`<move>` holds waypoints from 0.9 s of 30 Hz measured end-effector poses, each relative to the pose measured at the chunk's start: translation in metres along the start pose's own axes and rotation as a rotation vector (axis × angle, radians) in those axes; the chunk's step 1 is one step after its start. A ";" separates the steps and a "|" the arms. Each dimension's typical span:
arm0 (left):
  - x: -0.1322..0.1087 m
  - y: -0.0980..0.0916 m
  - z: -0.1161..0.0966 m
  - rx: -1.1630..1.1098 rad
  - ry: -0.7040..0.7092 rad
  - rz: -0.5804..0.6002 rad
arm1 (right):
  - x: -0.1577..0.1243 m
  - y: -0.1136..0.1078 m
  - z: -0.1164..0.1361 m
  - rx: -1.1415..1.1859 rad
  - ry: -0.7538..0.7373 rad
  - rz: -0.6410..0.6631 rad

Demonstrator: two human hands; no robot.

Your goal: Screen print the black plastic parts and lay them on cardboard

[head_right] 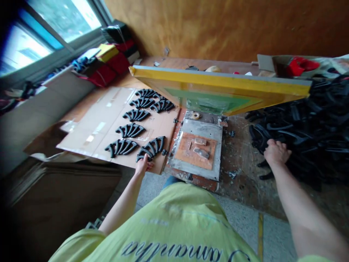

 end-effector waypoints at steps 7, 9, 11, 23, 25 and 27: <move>-0.010 -0.003 -0.007 0.221 0.050 -0.228 | -0.025 0.004 0.060 0.470 -0.055 0.036; -0.025 0.004 -0.011 0.291 0.158 -0.322 | -0.042 0.005 0.093 0.625 -0.077 0.072; -0.037 0.018 -0.018 0.409 0.332 -0.381 | -0.062 0.006 0.129 0.732 -0.187 0.095; -0.025 0.071 -0.045 0.626 0.343 -0.500 | -0.137 0.014 0.245 0.406 -0.797 0.049; -0.024 0.069 -0.047 0.617 0.346 -0.515 | -0.136 0.016 0.249 0.342 -0.839 0.000; -0.023 0.065 -0.048 0.617 0.350 -0.494 | -0.134 0.016 0.252 0.317 -0.892 -0.031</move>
Point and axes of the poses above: each hand's wrist, its own x-axis towards the middle knuckle, its own y-axis out of the palm, z = x × y, the point moved 1 cm from there along x, towards the middle knuckle, and after that the axes turned 2 degrees about -z, right-handed, at the moved point
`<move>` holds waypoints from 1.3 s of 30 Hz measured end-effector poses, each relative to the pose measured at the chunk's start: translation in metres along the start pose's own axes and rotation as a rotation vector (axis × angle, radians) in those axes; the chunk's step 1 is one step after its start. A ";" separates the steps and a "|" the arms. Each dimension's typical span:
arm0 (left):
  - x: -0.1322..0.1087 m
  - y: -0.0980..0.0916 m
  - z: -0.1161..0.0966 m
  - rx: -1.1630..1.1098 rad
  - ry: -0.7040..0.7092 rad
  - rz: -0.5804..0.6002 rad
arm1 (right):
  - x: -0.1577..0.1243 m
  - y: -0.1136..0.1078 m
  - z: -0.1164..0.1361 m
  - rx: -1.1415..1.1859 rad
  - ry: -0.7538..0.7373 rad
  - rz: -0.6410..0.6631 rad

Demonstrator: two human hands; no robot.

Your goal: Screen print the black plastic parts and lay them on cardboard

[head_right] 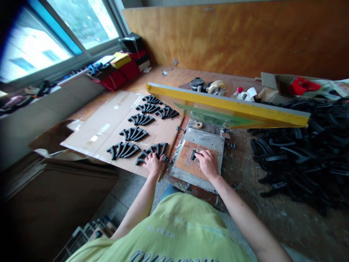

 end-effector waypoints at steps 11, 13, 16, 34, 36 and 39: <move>0.030 -0.019 0.009 0.049 0.155 -0.054 | -0.005 0.012 -0.006 -0.019 -0.080 -0.038; 0.055 -0.024 -0.004 0.046 0.196 -0.083 | -0.007 0.014 -0.007 -0.017 -0.067 -0.041; 0.099 -0.027 -0.034 0.031 0.260 -0.078 | -0.008 0.016 -0.006 -0.009 -0.042 -0.042; 0.173 -0.009 -0.103 -0.326 0.387 0.055 | 0.003 0.015 0.022 -0.064 -0.008 0.084; 0.165 -0.034 -0.119 -0.617 0.403 0.073 | 0.001 0.017 0.026 -0.034 -0.085 0.157; 0.143 -0.088 -0.147 -1.134 0.395 0.201 | -0.007 0.012 0.031 0.074 -0.185 0.215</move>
Point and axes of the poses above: each hand's wrist, its own x-axis towards the middle knuckle, its own y-axis out of the palm, z = x × y, the point moved 1 cm from there along x, towards the middle knuckle, and after that the axes turned 2 degrees about -z, right-handed, at the moved point
